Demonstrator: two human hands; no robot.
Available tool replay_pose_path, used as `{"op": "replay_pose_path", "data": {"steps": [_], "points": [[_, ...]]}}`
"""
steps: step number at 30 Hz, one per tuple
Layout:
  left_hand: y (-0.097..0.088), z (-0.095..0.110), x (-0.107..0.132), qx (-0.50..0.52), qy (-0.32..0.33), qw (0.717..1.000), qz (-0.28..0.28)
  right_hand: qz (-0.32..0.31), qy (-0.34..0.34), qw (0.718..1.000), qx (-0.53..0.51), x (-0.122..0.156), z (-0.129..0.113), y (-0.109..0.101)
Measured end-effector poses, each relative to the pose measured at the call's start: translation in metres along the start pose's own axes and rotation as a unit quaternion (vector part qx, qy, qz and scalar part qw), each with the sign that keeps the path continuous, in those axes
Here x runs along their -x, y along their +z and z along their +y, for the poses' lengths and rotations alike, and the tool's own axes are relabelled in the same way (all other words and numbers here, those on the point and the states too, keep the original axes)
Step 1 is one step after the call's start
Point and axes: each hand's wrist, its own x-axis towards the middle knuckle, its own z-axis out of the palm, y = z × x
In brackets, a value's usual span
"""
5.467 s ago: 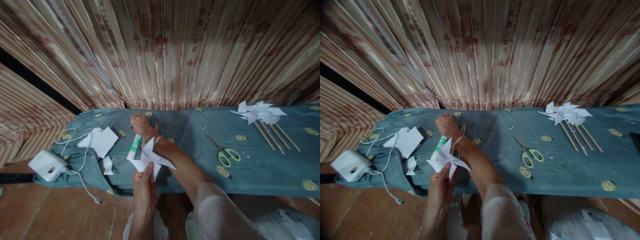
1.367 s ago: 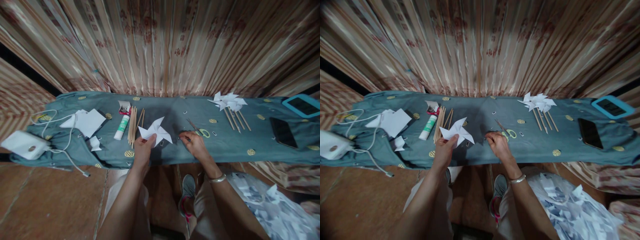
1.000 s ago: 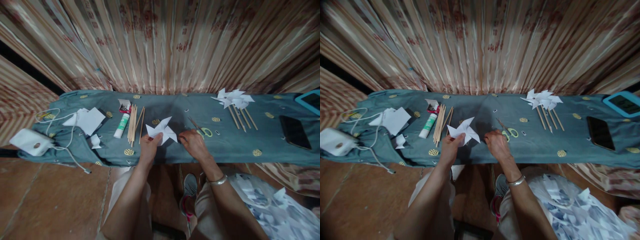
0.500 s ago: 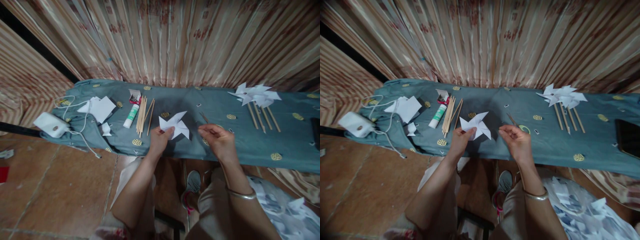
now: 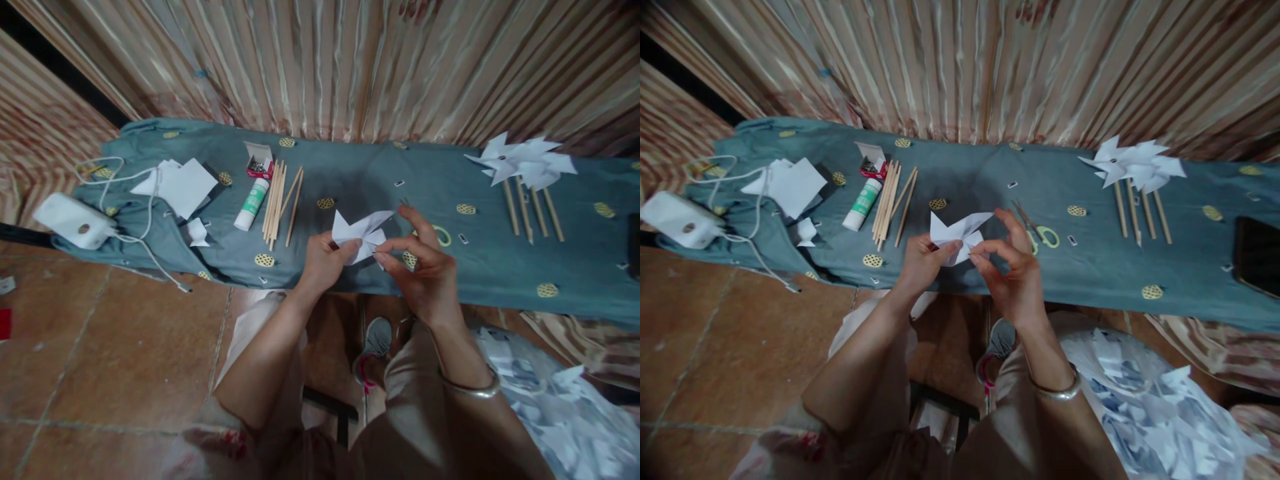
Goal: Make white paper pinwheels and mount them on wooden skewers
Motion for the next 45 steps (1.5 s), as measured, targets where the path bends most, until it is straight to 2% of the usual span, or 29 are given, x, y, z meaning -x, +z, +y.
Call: {"op": "replay_pose_path", "data": {"steps": [3, 7, 11, 17, 23, 45], "points": [[0.001, 0.001, 0.004, 0.011, -0.011, 1.000, -0.027, -0.016, 0.006, 1.000, -0.012, 0.000, 0.004, 0.004], [0.002, 0.005, 0.007, 0.032, -0.043, 0.998, -0.040, -0.014, 0.022, 0.999, -0.042, 0.000, 0.010, 0.010], [0.002, 0.007, 0.008, 0.043, -0.046, 0.996, -0.056, -0.016, 0.026, 0.997, -0.066, -0.001, 0.012, 0.011], [0.000, 0.006, 0.009, 0.053, -0.037, 0.996, -0.060, -0.014, 0.032, 0.995, -0.098, -0.002, 0.015, 0.013], [0.001, 0.008, 0.011, 0.064, -0.060, 0.995, -0.053, -0.016, 0.043, 0.992, -0.118, -0.003, 0.017, 0.014], [-0.003, 0.003, 0.007, 0.053, -0.037, 0.993, -0.094, -0.028, 0.074, 0.979, -0.190, -0.003, 0.024, 0.015]]}}
